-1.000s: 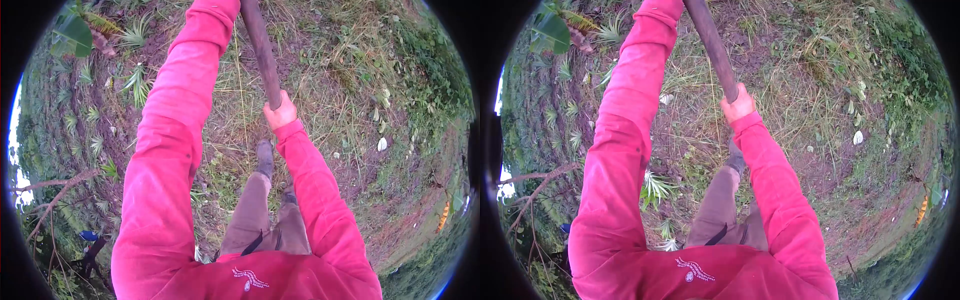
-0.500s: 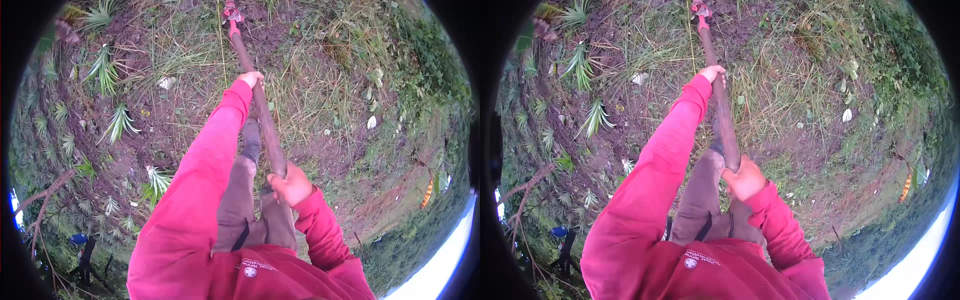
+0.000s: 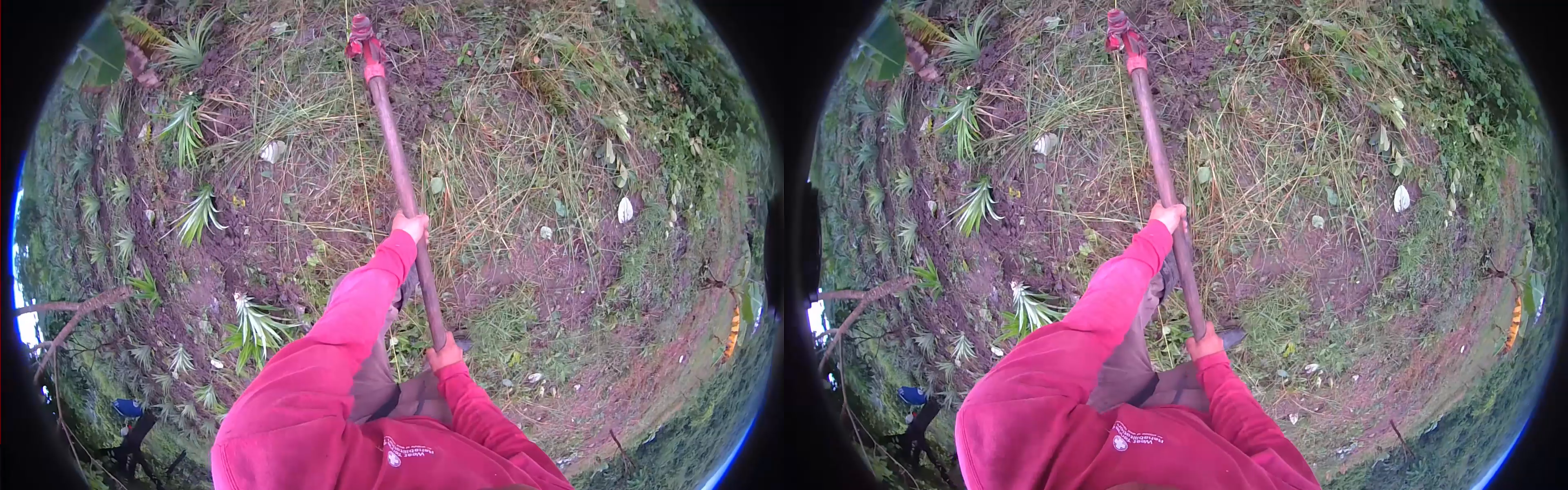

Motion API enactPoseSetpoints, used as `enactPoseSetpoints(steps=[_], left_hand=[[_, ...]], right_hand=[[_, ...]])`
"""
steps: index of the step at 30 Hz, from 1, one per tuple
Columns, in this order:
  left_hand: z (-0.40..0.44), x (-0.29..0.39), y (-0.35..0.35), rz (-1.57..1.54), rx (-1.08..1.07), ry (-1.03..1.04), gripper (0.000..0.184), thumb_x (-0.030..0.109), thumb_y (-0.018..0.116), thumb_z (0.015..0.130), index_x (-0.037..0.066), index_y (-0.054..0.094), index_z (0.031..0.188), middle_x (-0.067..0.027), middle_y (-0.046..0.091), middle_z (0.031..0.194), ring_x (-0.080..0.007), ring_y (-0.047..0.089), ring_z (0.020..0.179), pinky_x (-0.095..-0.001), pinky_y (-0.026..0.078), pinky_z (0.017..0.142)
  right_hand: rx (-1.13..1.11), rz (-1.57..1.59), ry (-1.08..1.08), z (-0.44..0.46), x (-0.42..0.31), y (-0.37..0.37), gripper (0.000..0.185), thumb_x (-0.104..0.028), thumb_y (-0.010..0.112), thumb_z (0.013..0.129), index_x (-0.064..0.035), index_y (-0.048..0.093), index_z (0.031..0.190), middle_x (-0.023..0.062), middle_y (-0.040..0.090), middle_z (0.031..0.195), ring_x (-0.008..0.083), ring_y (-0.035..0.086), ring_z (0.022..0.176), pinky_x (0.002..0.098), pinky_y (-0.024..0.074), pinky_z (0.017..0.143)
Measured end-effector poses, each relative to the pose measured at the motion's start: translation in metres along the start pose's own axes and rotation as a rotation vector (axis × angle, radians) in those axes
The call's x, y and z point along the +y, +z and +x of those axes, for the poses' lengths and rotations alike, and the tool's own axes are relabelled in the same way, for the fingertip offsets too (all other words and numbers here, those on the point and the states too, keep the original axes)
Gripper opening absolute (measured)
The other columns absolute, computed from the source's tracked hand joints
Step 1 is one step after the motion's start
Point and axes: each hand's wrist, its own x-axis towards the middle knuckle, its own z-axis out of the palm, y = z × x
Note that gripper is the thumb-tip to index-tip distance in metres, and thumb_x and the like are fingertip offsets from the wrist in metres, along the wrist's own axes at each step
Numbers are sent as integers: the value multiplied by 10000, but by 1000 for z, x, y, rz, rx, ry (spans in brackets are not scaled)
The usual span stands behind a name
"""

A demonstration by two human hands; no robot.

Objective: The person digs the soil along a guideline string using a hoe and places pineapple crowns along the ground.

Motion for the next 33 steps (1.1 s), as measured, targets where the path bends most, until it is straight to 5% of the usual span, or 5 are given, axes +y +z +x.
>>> enactPoseSetpoints(steps=[13, 20, 25, 26, 33], left_hand=[[-242, 356, -12, -12, -163, 1121, 297, 51, 619, 739, -35, 461, 975, -95, 552, 578, -177, 561, 453, -324, 495, 436], [-29, 381, -2, 358, -254, 1402, 293, 61, 607, 763, -29, 483, 1014, -87, 549, 598, -163, 572, 515, -332, 500, 489], [74, -11, -8, 445, 332, 56, 486, 194, 641, 761, -11, 494, 1176, -190, 631, 878, -293, 650, 743, -381, 520, 734], [109, -57, -4, 264, 279, 73, 378, 244, 643, 789, 6, 519, 1055, -118, 578, 723, -252, 597, 571, -407, 512, 544], [39, 98, -36, -512, -404, -100, 226, 262, 667, 824, 79, 545, 874, -69, 552, 674, -231, 571, 542, -392, 507, 539]], right_hand=[[347, 291, -770, -8, -240, -114, 319, -173, 611, 738, -76, 496, 1020, 206, 623, 830, 428, 612, 784, 479, 499, 703], [305, 290, -704, 118, -271, -84, 324, -145, 645, 709, -66, 523, 998, 185, 626, 840, 382, 624, 801, 426, 502, 715], [-162, -40, 5, 64, -30, 22, 494, -248, 693, 673, -12, 547, 1081, 211, 644, 925, 342, 637, 911, 406, 487, 823], [-195, -23, 28, 61, -25, 25, 484, -248, 688, 680, 7, 540, 1064, 221, 640, 906, 345, 643, 860, 408, 499, 783], [-448, 368, -29, -11, -227, -120, 267, -136, 576, 819, 46, 458, 977, 77, 538, 614, 159, 550, 486, 313, 458, 434]])
